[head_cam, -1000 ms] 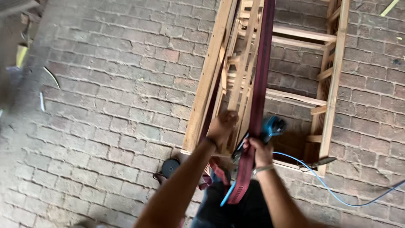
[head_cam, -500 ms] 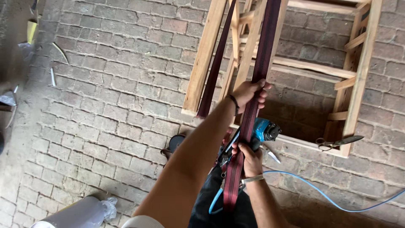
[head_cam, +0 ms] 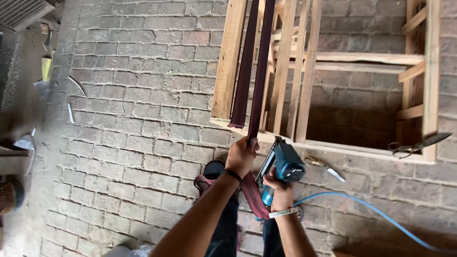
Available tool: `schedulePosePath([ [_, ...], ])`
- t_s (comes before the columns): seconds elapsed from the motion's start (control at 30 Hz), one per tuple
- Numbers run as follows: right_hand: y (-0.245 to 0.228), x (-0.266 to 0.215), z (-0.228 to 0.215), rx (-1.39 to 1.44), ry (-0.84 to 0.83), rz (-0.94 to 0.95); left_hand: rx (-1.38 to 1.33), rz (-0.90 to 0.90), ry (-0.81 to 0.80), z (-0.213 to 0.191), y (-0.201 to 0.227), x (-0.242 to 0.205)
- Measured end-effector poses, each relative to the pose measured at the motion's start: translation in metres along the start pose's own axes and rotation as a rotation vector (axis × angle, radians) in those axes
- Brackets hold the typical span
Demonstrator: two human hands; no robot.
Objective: The person weaves red fabric strips into a wooden frame on a workbench, securing them with a pneumatic staple gun. They then move to a wooden chair frame and attach long fabric strips along the seat rails, stapling and trimming the ends.
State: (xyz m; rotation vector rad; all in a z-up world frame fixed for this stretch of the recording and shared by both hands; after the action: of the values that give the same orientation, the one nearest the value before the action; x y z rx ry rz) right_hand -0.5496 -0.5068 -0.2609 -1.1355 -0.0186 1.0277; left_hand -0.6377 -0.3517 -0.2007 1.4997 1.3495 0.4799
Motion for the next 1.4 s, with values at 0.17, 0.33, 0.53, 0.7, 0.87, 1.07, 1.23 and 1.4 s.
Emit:
schedulePosePath([
  [0.17, 0.033, 0.003, 0.024, 0.035, 0.132, 0.131, 0.2, 0.066, -0.021, -0.024, 0.005, -0.014],
  [0.33, 0.044, 0.002, 0.044, 0.092, 0.062, 0.052, 0.105, 0.027, -0.114, -0.033, 0.01, -0.032],
  [0.53, 0.035, 0.006, 0.037, -0.254, 0.084, -0.256, -0.034, 0.013, -0.162, -0.029, 0.016, -0.036],
  [0.7, 0.048, 0.004, 0.039, 0.087, 0.09, 0.058, -0.023, -0.076, -0.209, -0.036, 0.015, -0.036],
  [0.87, 0.021, 0.001, 0.046, 0.004, 0.106, 0.096, -0.05, -0.038, -0.2, -0.036, 0.025, -0.04],
  [1.07, 0.016, -0.006, 0.045, -0.025, 0.107, 0.141, 0.007, -0.006, -0.117, -0.041, 0.021, -0.043],
  [1.23, 0.037, -0.007, 0.013, 0.046, 0.187, 0.169, 0.119, 0.254, 0.064, -0.038, 0.02, -0.04],
  [1.4, 0.055, 0.005, -0.015, 0.086, 0.216, 0.075, 0.138, 0.158, 0.024, -0.025, -0.006, -0.026],
])
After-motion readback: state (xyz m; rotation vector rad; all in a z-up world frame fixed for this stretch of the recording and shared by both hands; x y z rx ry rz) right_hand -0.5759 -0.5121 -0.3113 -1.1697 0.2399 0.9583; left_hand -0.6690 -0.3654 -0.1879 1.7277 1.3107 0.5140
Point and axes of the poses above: each hand's wrist, its own x-axis towards the middle knuckle, its own z-axis out of the palm, y = z × x, the point moved 6 cm from there along x, towards the middle knuckle, and after that the axes turned 1 degree about -x, right-handed, at the moved point
